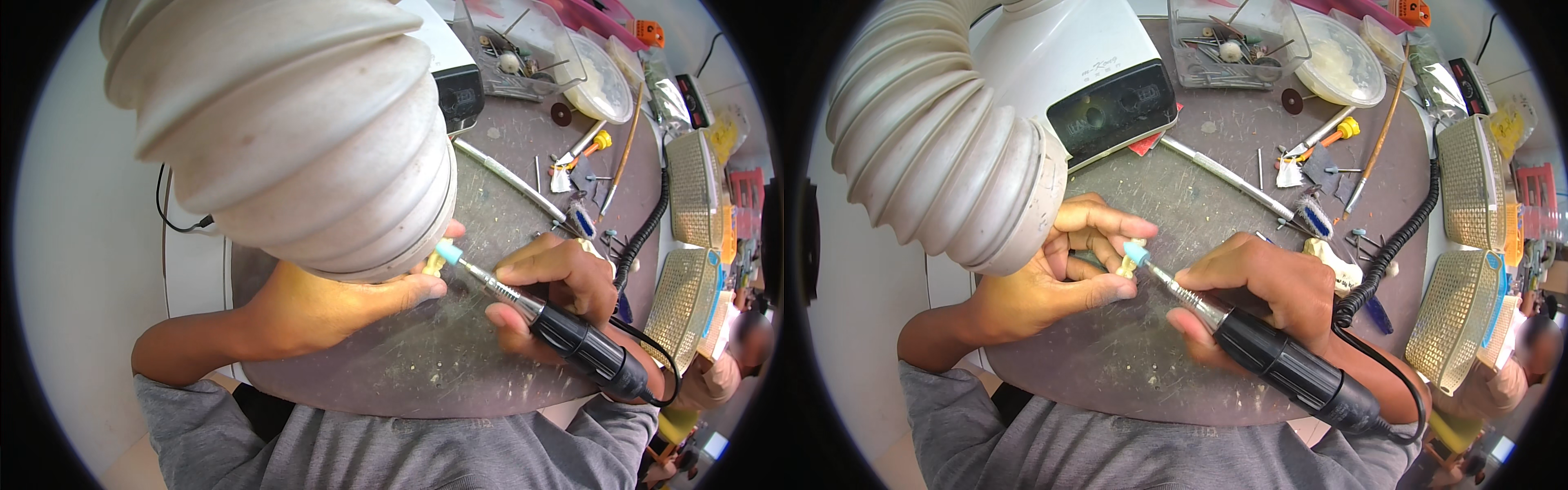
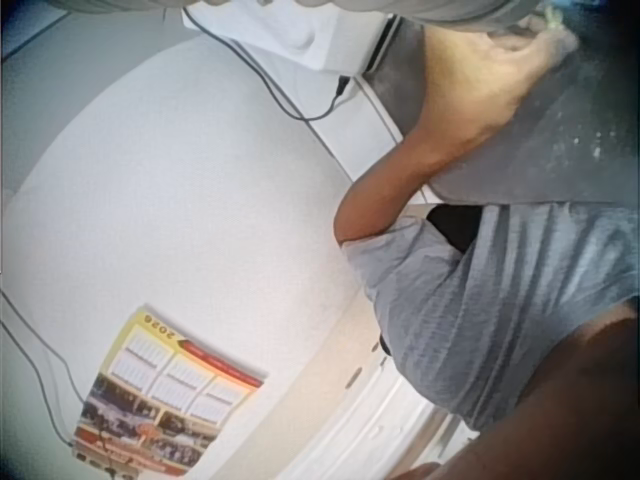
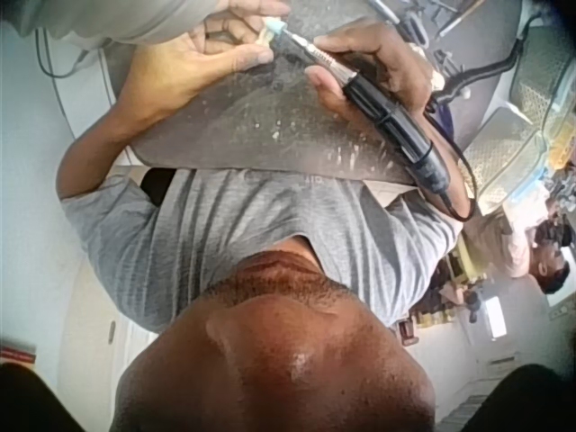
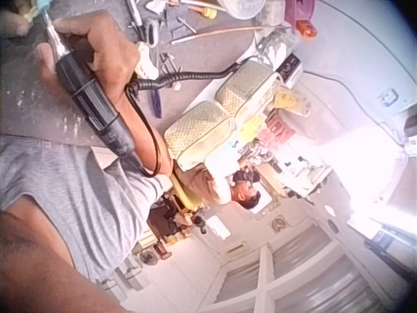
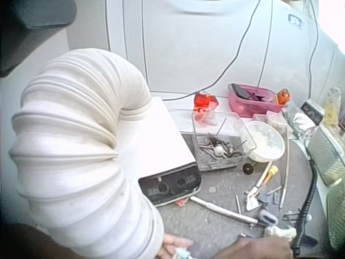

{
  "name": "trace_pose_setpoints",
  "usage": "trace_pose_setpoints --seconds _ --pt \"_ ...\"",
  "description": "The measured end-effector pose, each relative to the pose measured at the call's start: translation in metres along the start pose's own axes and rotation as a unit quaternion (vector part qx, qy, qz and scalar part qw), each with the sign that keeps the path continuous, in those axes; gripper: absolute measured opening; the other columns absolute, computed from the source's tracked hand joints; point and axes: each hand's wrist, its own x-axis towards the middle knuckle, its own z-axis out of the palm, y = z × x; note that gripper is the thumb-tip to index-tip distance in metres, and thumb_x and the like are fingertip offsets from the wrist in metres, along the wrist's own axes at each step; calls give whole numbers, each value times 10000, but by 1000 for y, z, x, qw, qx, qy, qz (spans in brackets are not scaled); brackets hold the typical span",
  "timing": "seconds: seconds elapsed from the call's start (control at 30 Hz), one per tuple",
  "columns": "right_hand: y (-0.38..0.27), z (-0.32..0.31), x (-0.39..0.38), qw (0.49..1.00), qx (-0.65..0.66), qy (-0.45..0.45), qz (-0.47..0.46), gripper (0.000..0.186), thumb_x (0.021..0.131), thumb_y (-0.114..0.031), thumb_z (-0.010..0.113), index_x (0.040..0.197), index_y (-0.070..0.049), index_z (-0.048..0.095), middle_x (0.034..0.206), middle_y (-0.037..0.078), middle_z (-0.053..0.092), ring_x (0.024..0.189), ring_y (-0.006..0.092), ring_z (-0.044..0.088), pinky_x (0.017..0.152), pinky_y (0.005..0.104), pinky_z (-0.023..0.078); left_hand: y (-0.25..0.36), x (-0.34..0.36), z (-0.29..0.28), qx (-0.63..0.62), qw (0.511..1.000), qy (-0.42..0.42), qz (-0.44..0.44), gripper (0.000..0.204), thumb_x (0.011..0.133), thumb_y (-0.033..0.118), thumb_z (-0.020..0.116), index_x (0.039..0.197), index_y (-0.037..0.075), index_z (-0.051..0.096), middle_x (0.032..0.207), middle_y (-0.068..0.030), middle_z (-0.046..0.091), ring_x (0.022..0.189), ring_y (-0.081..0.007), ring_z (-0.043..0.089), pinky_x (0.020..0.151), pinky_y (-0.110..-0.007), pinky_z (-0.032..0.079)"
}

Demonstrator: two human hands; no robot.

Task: The person uses a rotary tool to finish and polish a dental bridge, holding the bridge by hand and moving it against the rotating tip while working under a ventilation hood.

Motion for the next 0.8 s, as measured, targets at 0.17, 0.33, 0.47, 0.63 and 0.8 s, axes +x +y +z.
trace_pose_setpoints --seconds 0.17,0.33,0.47,0.63,0.8 --pt "-2 -1 1 1000 -2 -1 6 301 695 -52 808 924 7 622 787 122 666 651 174 666 538 251 510 0 0 0 0 1000 4 8 452 833 -43 671 1262 -22 530 1032 -43 520 974 -95 563 909 -220 537" --pt "2 0 -1 1000 8 15 1 317 687 -44 811 936 9 622 781 120 659 639 165 656 530 237 493 1 -1 1 -1 1000 11 1 467 839 -27 675 1281 -11 523 1038 -40 550 963 -89 563 909 -217 521" --pt "3 -1 -3 1000 6 22 13 317 690 -41 808 940 15 621 789 129 658 637 160 655 534 238 496 -2 0 -1 7 1000 9 -1 471 841 -8 684 1285 -5 526 1026 -30 577 956 -82 564 883 -214 497" --pt "2 0 -2 999 27 20 10 303 706 -52 802 939 19 620 784 123 654 624 155 647 530 231 490 -2 0 0 8 1000 12 4 463 842 -1 687 1278 -5 533 1008 -22 592 945 -80 568 859 -215 479" --pt "3 -2 -3 999 31 19 11 278 755 -84 777 956 22 617 802 136 655 647 159 654 550 233 501 -3 -1 -1 8 1000 9 3 453 849 6 679 1274 -21 526 1039 -41 610 944 -92 578 875 -223 486"
